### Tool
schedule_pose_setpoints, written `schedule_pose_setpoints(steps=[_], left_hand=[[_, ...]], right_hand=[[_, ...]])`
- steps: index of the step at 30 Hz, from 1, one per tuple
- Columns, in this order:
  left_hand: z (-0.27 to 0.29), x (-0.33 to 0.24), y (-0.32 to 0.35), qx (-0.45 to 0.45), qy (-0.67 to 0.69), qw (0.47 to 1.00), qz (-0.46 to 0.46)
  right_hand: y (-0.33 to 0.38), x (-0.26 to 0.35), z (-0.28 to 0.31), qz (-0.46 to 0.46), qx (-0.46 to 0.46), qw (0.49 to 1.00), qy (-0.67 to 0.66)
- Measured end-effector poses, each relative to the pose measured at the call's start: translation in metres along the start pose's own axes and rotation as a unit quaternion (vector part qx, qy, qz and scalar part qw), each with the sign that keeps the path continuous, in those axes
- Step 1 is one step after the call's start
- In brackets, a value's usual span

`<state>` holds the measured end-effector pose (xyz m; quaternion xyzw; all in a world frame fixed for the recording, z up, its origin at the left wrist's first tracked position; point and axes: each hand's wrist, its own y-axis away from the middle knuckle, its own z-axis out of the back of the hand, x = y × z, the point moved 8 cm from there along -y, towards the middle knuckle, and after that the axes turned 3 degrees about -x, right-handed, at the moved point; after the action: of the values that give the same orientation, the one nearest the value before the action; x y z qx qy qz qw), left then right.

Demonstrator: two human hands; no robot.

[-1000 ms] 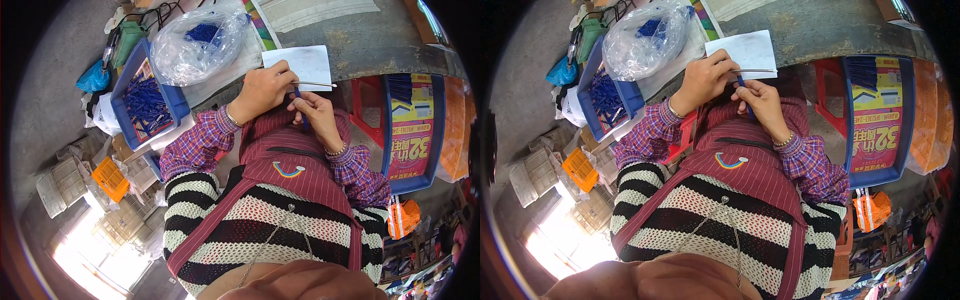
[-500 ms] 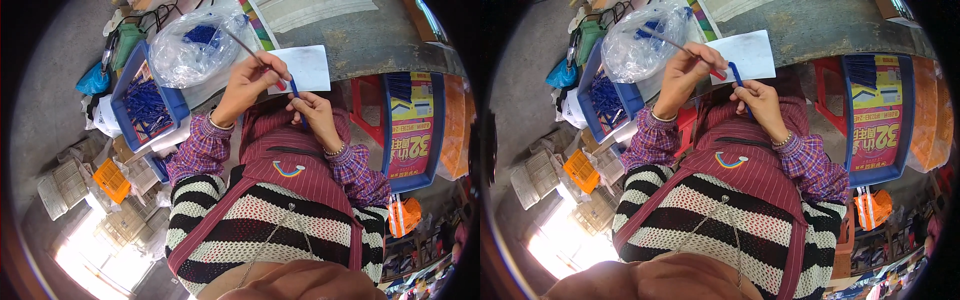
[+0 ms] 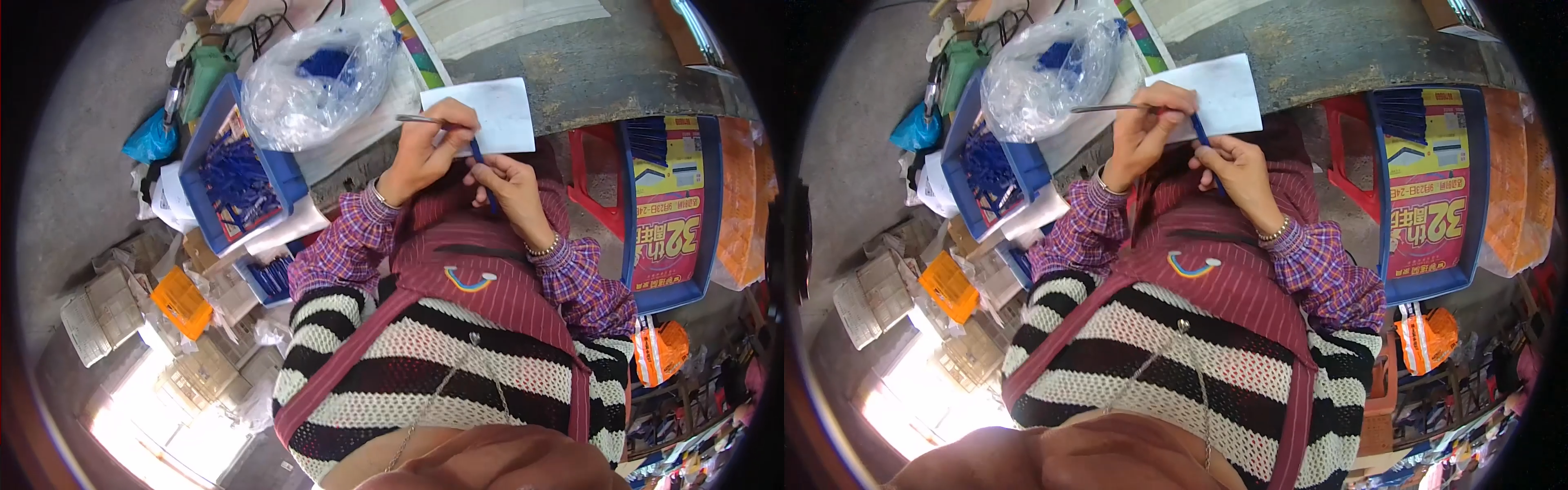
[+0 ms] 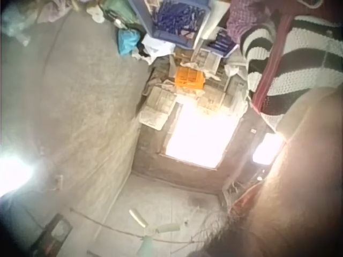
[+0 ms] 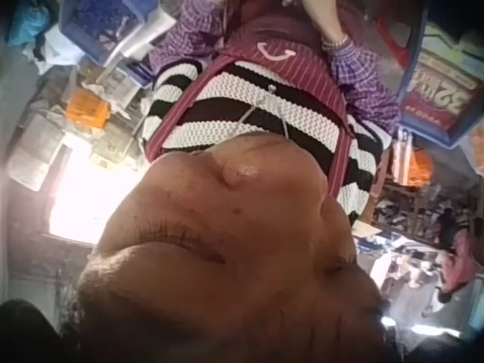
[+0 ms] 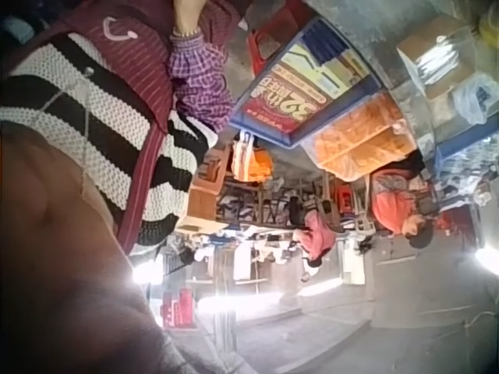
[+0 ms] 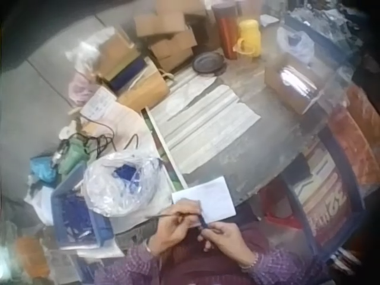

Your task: Assembling and testing blue ballpoint pens at a manufacturing workbench.

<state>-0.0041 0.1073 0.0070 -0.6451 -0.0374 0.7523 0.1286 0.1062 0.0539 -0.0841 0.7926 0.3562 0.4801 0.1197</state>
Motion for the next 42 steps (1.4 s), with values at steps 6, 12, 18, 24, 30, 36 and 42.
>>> schedule_pose_setpoints(steps=[6,12,18,24,30,36,42], left_hand=[[0.005,-0.027,-0.004,-0.014,0.069,0.996,-0.049],[0.001,-0.103,0.008,0.002,0.172,0.952,-0.252],[0.008,-0.021,0.004,0.035,-0.187,0.98,0.057],[-0.003,-0.002,0.004,0.082,-0.294,0.952,0.007],[-0.009,0.003,0.002,0.144,-0.341,0.929,-0.024],[-0.015,-0.007,-0.002,0.188,-0.394,0.89,-0.132],[-0.023,-0.008,-0.003,0.223,-0.392,0.876,-0.173]], right_hand=[[0.0,0.0,0.002,-0.021,-0.01,1.0,0.0],[-0.002,0.001,0.004,-0.005,-0.002,1.0,0.0],[-0.001,0.0,0.002,-0.018,-0.008,1.0,-0.01],[0.0,0.002,0.002,-0.011,-0.007,1.0,0.007],[-0.001,0.001,0.002,-0.01,-0.007,1.0,0.003],[0.001,0.0,0.004,-0.014,-0.021,1.0,-0.005],[0.0,-0.003,0.006,-0.011,-0.02,1.0,0.008]])
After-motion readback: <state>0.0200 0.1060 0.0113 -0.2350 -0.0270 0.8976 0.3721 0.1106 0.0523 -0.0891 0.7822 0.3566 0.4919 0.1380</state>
